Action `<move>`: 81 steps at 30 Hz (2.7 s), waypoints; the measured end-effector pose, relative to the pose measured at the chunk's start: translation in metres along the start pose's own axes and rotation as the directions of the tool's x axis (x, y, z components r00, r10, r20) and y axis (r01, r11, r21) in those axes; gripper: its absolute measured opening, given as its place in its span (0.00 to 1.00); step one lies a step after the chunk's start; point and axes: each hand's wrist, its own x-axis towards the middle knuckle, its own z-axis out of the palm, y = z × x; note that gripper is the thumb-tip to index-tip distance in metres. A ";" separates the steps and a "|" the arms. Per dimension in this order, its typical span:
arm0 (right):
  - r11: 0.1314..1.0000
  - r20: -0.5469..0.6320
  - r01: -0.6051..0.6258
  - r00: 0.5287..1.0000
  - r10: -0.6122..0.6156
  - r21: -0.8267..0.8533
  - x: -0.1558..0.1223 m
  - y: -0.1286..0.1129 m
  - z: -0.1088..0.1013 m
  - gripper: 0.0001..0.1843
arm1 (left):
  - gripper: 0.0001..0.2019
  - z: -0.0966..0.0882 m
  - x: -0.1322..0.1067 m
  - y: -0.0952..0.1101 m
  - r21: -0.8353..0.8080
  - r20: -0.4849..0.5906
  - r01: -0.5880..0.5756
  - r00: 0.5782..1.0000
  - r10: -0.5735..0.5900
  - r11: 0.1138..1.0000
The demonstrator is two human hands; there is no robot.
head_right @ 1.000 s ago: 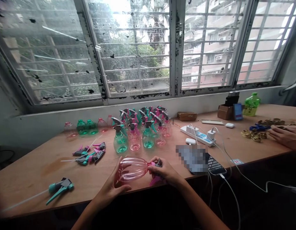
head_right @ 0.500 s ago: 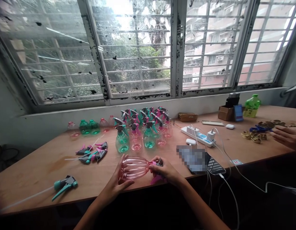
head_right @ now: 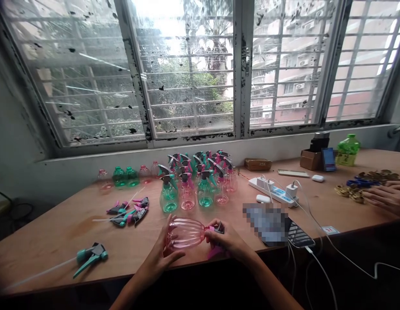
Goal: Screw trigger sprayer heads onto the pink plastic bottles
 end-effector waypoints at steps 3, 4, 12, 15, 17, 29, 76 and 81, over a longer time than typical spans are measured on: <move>1.000 -0.006 -0.001 1.000 0.001 0.004 0.001 0.001 -0.001 0.24 | 0.50 0.003 0.001 -0.004 0.027 -0.021 -0.036 0.999 0.036 0.999; 1.000 -0.004 -0.001 1.000 0.001 0.004 0.000 0.000 0.000 0.24 | 0.51 0.003 0.001 -0.005 0.043 -0.032 -0.039 0.999 0.041 0.998; 0.999 -0.005 -0.024 1.000 0.024 -0.022 -0.001 -0.002 0.000 0.24 | 0.51 0.003 -0.001 0.003 0.027 0.010 -0.014 1.000 0.014 1.000; 1.000 -0.006 -0.021 1.000 0.021 -0.019 -0.001 -0.001 0.000 0.24 | 0.49 0.002 -0.001 -0.001 0.075 -0.008 -0.038 0.999 0.038 0.996; 1.000 -0.002 -0.019 1.000 0.019 -0.017 -0.001 -0.002 0.000 0.24 | 0.49 0.002 -0.001 -0.004 0.102 -0.014 -0.062 0.998 0.064 0.993; 0.999 0.000 -0.025 1.000 0.025 -0.031 -0.002 -0.002 0.000 0.24 | 0.49 0.004 0.000 0.001 0.091 -0.048 -0.050 0.997 0.054 0.995; 0.996 0.025 -0.027 0.999 0.025 0.080 -0.003 -0.001 -0.003 0.20 | 0.44 0.007 -0.001 0.005 0.117 -0.040 -0.118 0.992 0.123 0.986; 0.999 0.041 -0.027 0.999 0.025 0.031 -0.004 -0.004 -0.002 0.20 | 0.50 0.007 -0.002 0.004 0.134 -0.047 -0.096 0.994 0.103 0.986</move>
